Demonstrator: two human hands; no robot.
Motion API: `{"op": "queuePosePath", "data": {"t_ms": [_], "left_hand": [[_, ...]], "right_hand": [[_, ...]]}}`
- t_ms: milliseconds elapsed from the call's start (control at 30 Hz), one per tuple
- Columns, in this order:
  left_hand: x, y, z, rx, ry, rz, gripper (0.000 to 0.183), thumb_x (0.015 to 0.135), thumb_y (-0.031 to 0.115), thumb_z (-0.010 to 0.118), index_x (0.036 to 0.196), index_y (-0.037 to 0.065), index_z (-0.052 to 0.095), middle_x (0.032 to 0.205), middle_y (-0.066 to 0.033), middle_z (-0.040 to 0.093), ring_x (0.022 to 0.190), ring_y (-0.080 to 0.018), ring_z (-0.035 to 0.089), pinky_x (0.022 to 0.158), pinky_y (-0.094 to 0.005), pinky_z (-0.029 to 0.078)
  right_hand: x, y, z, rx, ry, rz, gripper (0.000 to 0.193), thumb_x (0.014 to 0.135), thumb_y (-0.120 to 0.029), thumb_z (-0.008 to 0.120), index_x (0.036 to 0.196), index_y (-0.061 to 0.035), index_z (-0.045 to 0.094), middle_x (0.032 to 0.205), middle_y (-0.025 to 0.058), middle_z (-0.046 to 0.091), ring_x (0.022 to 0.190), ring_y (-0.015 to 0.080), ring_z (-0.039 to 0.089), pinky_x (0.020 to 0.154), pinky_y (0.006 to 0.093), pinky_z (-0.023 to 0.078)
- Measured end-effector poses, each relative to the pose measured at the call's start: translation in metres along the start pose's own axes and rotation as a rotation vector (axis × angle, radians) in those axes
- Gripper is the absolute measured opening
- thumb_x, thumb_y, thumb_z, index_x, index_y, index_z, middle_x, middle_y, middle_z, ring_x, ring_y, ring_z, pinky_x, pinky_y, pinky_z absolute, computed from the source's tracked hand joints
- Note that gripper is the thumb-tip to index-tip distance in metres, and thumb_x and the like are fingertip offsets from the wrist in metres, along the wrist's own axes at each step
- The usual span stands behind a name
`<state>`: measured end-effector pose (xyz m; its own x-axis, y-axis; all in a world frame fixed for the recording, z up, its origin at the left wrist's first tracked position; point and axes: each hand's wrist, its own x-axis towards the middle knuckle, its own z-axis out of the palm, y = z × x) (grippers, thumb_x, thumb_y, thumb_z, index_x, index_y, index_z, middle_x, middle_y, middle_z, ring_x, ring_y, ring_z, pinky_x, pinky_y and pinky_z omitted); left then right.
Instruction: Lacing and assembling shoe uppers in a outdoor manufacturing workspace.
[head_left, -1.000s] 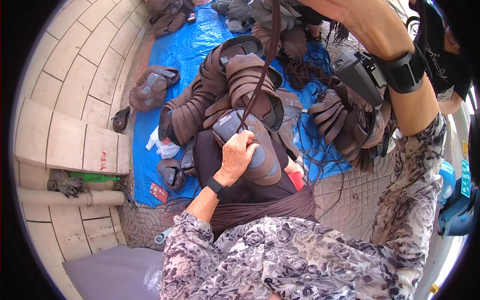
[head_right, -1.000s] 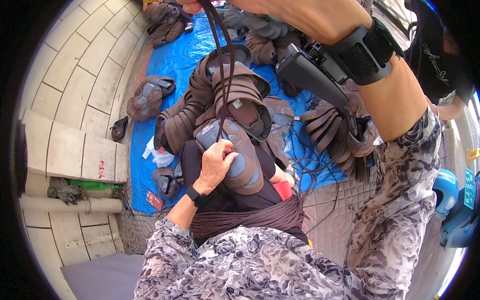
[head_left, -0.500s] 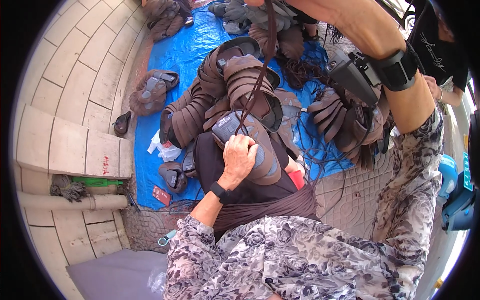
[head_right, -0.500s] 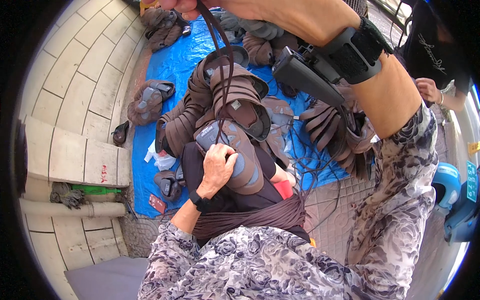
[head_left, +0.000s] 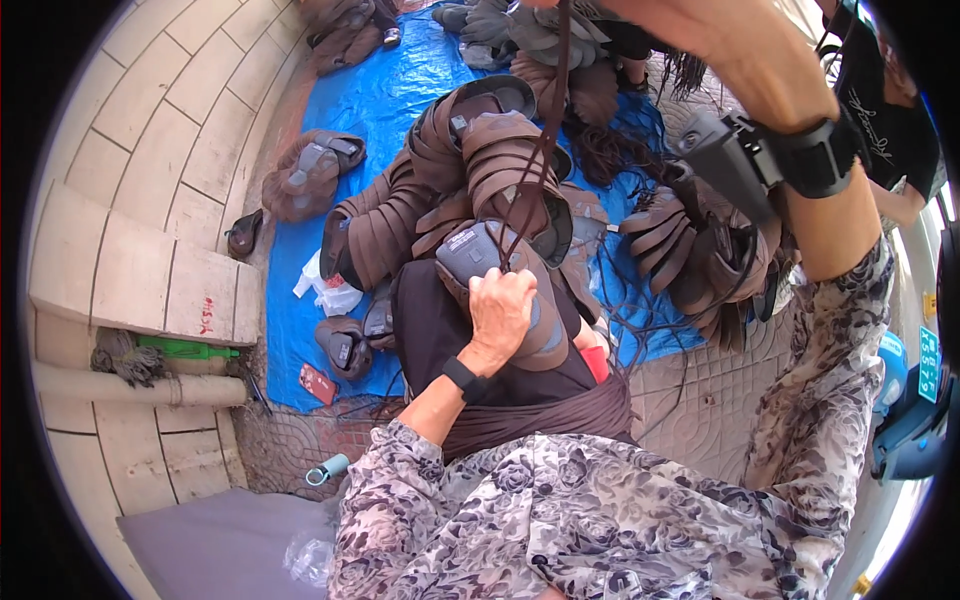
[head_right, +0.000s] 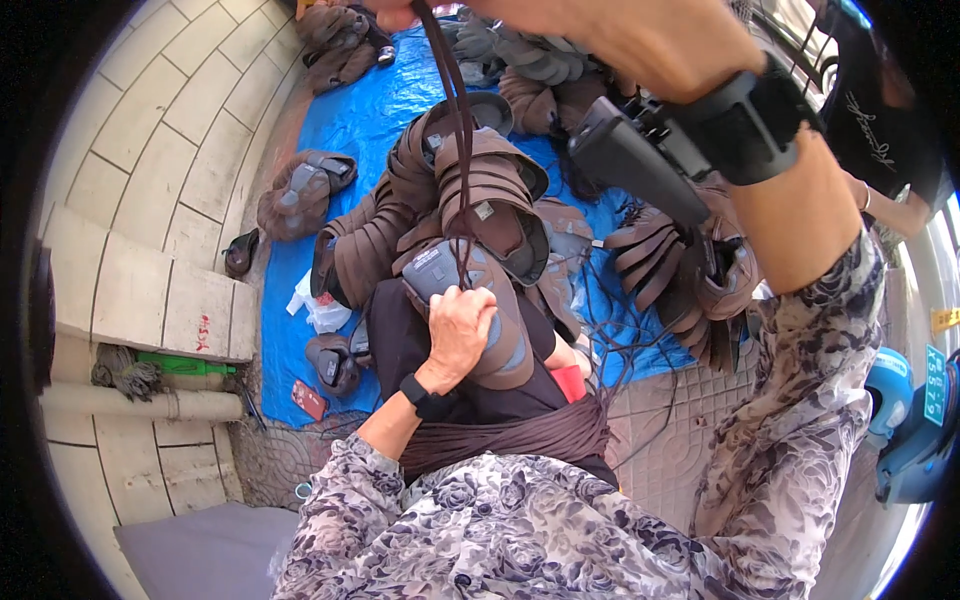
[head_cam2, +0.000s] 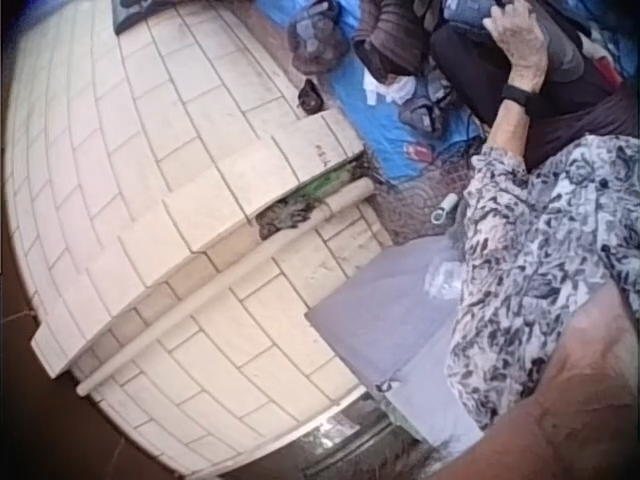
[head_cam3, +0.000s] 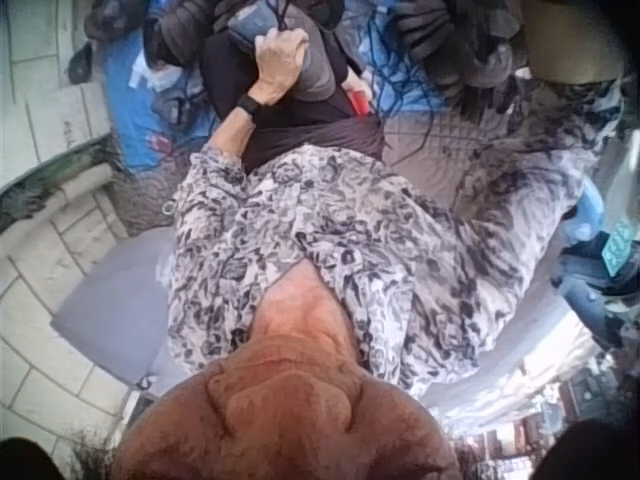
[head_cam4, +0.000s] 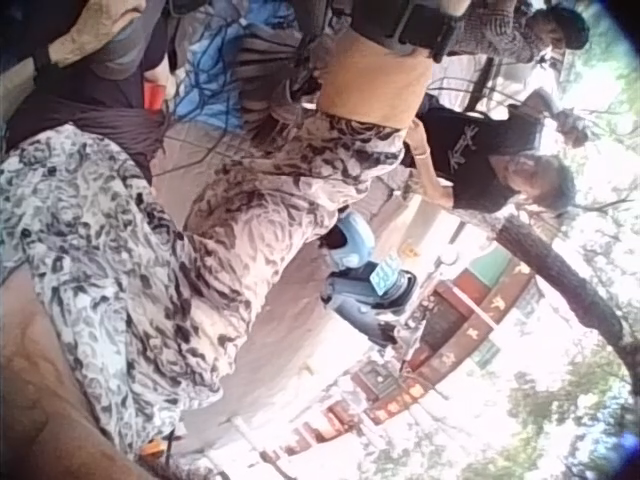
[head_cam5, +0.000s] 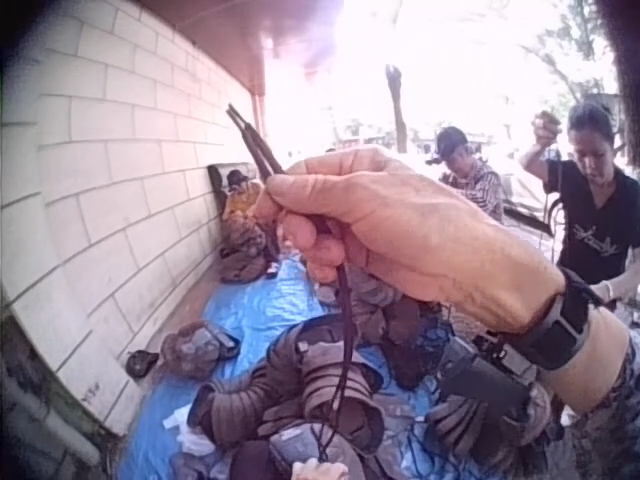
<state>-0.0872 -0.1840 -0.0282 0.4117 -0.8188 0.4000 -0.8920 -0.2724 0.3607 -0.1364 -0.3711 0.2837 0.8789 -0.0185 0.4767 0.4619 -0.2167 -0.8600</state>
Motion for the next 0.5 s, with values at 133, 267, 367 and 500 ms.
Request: {"op": "queuePosePath", "data": {"t_ms": [133,267,367,500], "left_hand": [[-0.001,0.007,-0.001,0.119,0.034,0.175,0.018,0.069,0.013,0.064,0.085,0.008,0.059,0.099,-0.0059,0.055,0.081,-0.0231,0.051,0.070,-0.0353,0.039],[-0.022,0.031,-0.023,0.035,-0.095,0.293,0.026,0.070,0.014,0.065,0.092,0.003,0.057,0.104,-0.0109,0.054,0.088,-0.0257,0.054,0.077,-0.0390,0.043],[-0.030,0.014,-0.020,-0.212,-0.167,0.467,0.030,0.070,0.017,0.066,0.095,0.003,0.057,0.109,-0.0111,0.054,0.099,-0.0267,0.054,0.090,-0.0402,0.041],[-0.034,0.002,-0.011,-0.233,-0.161,0.516,0.032,0.071,0.019,0.065,0.098,0.002,0.058,0.107,-0.0123,0.055,0.106,-0.0270,0.051,0.100,-0.0418,0.034]], "right_hand": [[0.008,-0.005,-0.003,0.061,-0.046,-0.115,0.023,0.093,-0.017,0.049,0.097,0.0038,0.056,0.062,-0.0013,0.049,0.052,0.0064,0.044,0.054,0.0238,0.042],[0.011,-0.014,0.010,0.048,-0.057,-0.031,0.022,0.092,-0.018,0.050,0.096,0.0033,0.057,0.062,-0.0020,0.049,0.051,0.0054,0.042,0.053,0.0233,0.041],[0.019,-0.026,0.032,0.039,0.036,0.028,0.022,0.092,-0.018,0.049,0.096,0.0031,0.056,0.061,-0.0027,0.048,0.049,0.0047,0.040,0.051,0.0222,0.038],[0.051,-0.033,0.038,-0.106,-0.195,-0.082,0.022,0.092,-0.018,0.049,0.096,0.0032,0.056,0.061,-0.0033,0.048,0.049,0.0044,0.038,0.050,0.0218,0.037]]}}
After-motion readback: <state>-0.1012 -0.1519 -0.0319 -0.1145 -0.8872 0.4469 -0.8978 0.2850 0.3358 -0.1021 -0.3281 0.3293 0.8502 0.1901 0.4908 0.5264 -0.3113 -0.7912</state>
